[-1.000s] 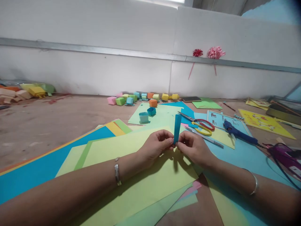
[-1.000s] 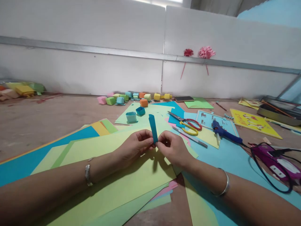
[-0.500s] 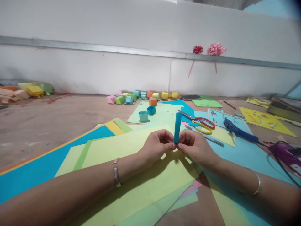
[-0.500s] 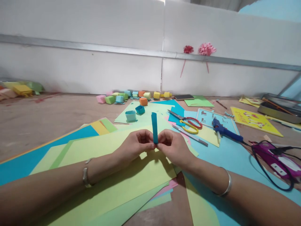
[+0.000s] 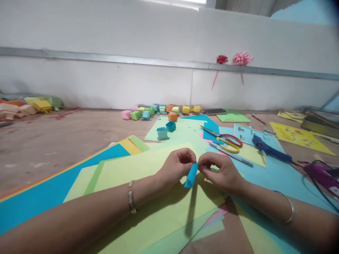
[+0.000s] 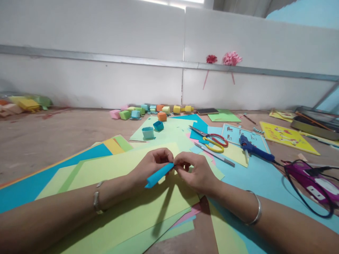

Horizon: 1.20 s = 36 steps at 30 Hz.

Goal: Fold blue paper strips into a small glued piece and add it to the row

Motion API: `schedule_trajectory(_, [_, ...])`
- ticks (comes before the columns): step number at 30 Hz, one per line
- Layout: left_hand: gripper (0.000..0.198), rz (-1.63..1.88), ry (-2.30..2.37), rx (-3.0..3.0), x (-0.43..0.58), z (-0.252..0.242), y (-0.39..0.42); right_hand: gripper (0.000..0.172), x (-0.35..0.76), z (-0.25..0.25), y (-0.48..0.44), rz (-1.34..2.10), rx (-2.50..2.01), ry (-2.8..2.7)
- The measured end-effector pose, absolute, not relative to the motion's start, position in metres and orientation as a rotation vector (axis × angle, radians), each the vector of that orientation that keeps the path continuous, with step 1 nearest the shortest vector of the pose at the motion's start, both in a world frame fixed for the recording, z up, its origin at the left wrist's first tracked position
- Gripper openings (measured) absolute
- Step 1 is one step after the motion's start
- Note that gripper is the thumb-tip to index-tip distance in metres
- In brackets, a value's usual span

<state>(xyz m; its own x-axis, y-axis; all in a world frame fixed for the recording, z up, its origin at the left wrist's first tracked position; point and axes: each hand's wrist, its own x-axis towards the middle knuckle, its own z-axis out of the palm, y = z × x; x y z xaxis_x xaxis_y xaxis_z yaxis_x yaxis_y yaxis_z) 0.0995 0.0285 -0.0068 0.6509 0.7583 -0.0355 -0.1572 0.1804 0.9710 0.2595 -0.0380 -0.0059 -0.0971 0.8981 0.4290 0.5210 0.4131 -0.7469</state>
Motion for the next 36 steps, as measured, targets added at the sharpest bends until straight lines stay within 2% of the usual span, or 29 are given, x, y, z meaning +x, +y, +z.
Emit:
schedule_trajectory(7, [0.007,0.647,0.647,1.19,0.0978,-0.0071,0.028,0.01,0.2605,-0.0021,-0.0335,0.752,-1.272,-1.617])
schedule_trajectory(11, [0.013,0.613,0.628,1.141,0.0963,-0.005,0.0278,0.006,0.2616,-0.0019,-0.0322,0.811,-1.325,-1.552])
schedule_trajectory(18, [0.028,0.654,0.57,1.199,0.0985,-0.0097,0.0311,0.006,0.2638,-0.0059,-0.0334,0.669,-1.348,-1.611])
schedule_trajectory(30, [0.024,0.682,0.618,1.253,0.099,-0.0071,0.0299,0.006,0.2577,-0.0014,-0.0372,0.57,-1.401,-1.638])
schedule_trajectory(36, [0.025,0.701,0.627,1.296,0.098,-0.006,0.0291,0.005,0.2557,-0.0022,-0.0384,0.746,-1.403,-1.517])
